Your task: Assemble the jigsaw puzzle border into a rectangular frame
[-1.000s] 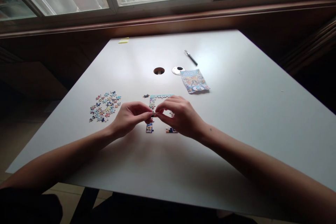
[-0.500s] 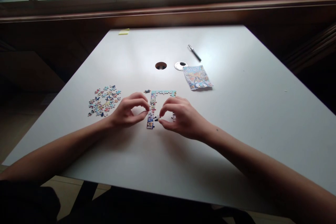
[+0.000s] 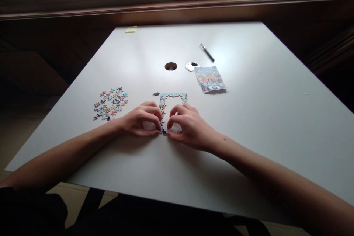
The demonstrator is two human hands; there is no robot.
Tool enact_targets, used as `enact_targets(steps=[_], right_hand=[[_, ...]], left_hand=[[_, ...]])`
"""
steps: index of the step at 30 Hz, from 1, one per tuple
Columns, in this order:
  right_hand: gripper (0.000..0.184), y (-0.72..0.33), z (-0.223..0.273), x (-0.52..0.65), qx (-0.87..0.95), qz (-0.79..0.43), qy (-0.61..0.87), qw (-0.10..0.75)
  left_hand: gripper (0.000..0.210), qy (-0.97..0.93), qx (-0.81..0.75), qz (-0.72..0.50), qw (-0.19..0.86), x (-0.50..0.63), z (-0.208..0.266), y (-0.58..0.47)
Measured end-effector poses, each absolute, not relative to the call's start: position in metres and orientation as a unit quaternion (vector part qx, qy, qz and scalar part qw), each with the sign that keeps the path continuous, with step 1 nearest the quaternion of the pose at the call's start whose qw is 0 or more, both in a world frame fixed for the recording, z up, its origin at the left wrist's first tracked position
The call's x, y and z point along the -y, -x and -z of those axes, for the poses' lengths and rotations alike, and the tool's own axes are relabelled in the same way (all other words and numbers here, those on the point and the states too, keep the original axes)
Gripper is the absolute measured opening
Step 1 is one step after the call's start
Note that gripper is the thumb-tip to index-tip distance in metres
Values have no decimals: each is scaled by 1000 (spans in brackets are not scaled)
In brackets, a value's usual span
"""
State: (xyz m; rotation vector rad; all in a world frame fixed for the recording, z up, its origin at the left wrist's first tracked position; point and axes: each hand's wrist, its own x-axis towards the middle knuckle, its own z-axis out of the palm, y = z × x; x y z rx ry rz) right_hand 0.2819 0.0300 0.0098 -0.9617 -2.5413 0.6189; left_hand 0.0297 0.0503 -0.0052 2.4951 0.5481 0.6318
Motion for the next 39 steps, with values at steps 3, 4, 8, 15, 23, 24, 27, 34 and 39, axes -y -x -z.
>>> enact_targets(steps=[3,4,8,15,23,24,27,34,39], right_hand=[[2,-280,-9,-29,898,-218,342,172],[2,-280,-9,-28,898,-217,343,172],[2,-279,-9,-28,896,-220,350,164],[4,-280,-9,-27,898,-212,350,160],[8,-286,-15,-35,924,-195,283,167],[10,-286,-15,-36,930,-189,271,163],[16,-285,-15,-35,945,-172,241,139],[20,-286,-22,-35,958,-164,213,102],[23,-287,-27,-39,950,-143,214,174]], left_hand=[[6,-917,-215,-217,255,-50,5,-30],[6,-918,-218,-213,255,-50,4,-30],[6,-918,-221,-211,252,-50,3,-31],[3,-919,-212,-222,248,-49,3,-31],[3,-918,-210,-228,248,-49,3,-31],[3,-918,-208,-230,247,-49,3,-31],[3,-918,-205,-234,246,-49,3,-31],[5,-916,-211,-226,255,-49,4,-31],[5,-916,-212,-229,252,-49,5,-31]])
